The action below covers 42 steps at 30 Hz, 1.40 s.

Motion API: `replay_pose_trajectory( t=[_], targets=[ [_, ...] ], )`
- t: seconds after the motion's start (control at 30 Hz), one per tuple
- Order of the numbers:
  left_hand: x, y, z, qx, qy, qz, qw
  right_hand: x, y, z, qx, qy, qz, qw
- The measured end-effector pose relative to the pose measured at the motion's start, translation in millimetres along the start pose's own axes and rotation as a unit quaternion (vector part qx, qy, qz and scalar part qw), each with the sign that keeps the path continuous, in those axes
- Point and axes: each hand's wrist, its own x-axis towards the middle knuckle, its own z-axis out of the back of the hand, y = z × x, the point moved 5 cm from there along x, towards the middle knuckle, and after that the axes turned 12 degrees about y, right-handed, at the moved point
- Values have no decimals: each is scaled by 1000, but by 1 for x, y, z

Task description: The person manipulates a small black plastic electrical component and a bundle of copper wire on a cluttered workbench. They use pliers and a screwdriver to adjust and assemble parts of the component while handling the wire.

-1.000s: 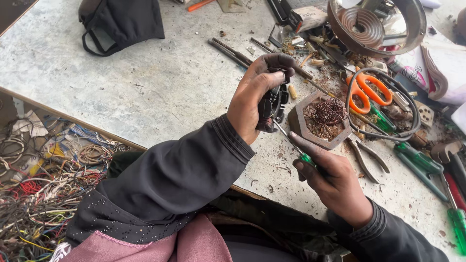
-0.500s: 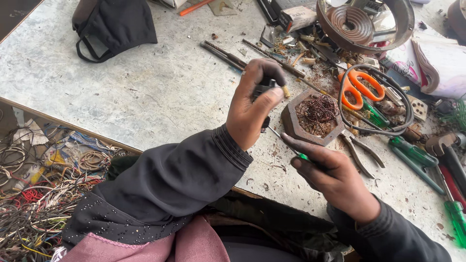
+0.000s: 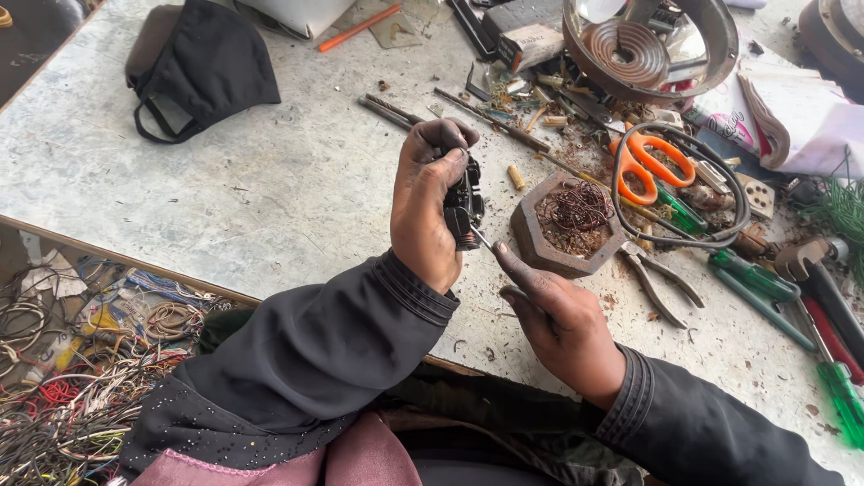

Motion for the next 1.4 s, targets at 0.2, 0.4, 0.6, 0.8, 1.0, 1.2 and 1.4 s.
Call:
replay_pose_trajectory(
  t=[0.2, 0.4, 0.6, 0.8, 1.0, 1.2, 1.4],
  targets=[
    [-9, 28, -2, -129, -89, 125, 980, 13, 6, 4, -86, 21, -26, 996],
    [-5, 31, -3, -189, -29, 95, 977, 5, 13, 18, -81, 13, -69, 994],
    [0, 20, -1, -178, -7, 112, 978, 0, 13, 30, -93, -33, -41, 994],
    [-1, 27, -6, -150, 41, 210, 965, -4, 0, 32, -88, 22, -69, 993],
    [0, 29, -7, -90, 90, 284, 950, 1, 0, 45, -130, 59, -40, 989],
    [-1, 32, -15, -72, 144, 343, 925, 0, 7, 56, -157, 49, -25, 986],
    [-4, 36, -15, -50, 179, 380, 906, 0, 7, 61, -179, 50, 14, 982]
  ],
)
